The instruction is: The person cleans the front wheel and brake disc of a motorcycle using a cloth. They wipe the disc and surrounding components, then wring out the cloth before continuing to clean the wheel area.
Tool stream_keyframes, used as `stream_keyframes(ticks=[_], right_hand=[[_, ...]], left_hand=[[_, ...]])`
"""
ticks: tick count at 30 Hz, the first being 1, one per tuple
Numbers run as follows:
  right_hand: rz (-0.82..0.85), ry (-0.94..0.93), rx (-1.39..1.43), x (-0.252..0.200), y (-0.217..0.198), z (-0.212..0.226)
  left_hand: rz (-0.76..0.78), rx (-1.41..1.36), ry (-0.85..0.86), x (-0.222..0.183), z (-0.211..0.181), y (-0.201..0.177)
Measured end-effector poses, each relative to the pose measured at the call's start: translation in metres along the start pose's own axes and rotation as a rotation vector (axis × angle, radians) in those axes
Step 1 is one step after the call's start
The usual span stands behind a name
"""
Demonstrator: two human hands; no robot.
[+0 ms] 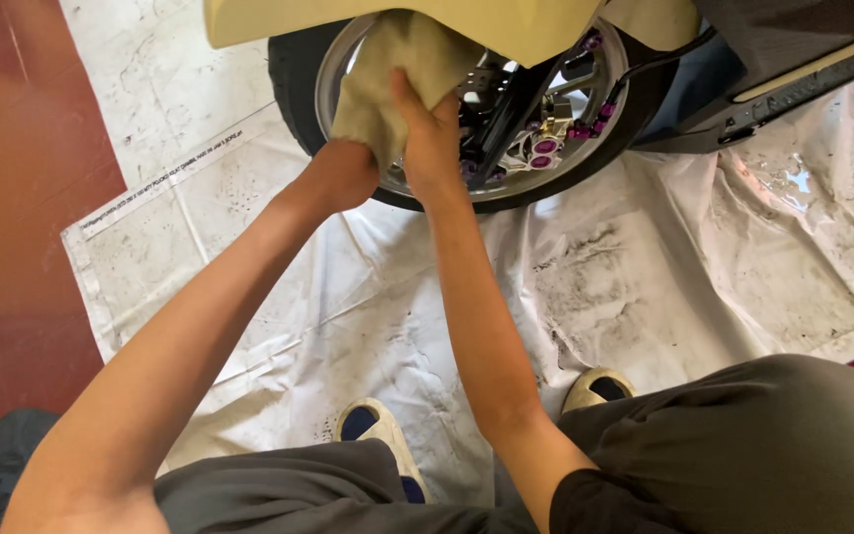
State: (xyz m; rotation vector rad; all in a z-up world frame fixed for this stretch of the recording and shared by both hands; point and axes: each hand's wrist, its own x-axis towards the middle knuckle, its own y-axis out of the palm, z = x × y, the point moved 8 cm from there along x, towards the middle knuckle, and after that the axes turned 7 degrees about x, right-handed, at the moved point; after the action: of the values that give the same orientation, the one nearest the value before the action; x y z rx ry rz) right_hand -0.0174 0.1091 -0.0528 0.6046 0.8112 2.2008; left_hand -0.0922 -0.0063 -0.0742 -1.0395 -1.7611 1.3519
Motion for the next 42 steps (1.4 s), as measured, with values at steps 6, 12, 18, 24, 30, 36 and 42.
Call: stream_keyframes(ticks=[6, 12, 18, 24, 30, 36, 42], right_hand=[[0.014, 0.232, 0.45, -0.046, -0.013, -0.032], [0.375, 0.439, -0.024, -0.053, -0.003, -0.006], [1.61, 0.417, -0.942, -0.102, 0.104, 0.063], [1.741, 0.559, -1.347, -0.09, 0.093, 0.115], [1.556, 0.813, -1.406, -0.064, 0.02, 0.126], [1.473, 0.863, -1.365, -0.068, -0.052, 0.098], [1.197, 0.789, -1.227, -0.063, -0.049, 0.097]], left_hand=[[0.196, -0.192, -0.227, -0.073, 0.032, -0.014], [0.31, -0.606, -0.447, -0.108, 0.065, -0.046], [0.388, -1.194, -0.499, -0.082, -0.006, -0.08], [0.776, -1.43, -0.412, -0.066, -0.062, -0.015], [0.662, -0.599, -0.102, -0.067, -0.124, -0.042], [0.461, -0.219, 0.048, -0.069, -0.125, -0.051], [0.353, -0.309, 0.029, -0.059, -0.108, -0.039]])
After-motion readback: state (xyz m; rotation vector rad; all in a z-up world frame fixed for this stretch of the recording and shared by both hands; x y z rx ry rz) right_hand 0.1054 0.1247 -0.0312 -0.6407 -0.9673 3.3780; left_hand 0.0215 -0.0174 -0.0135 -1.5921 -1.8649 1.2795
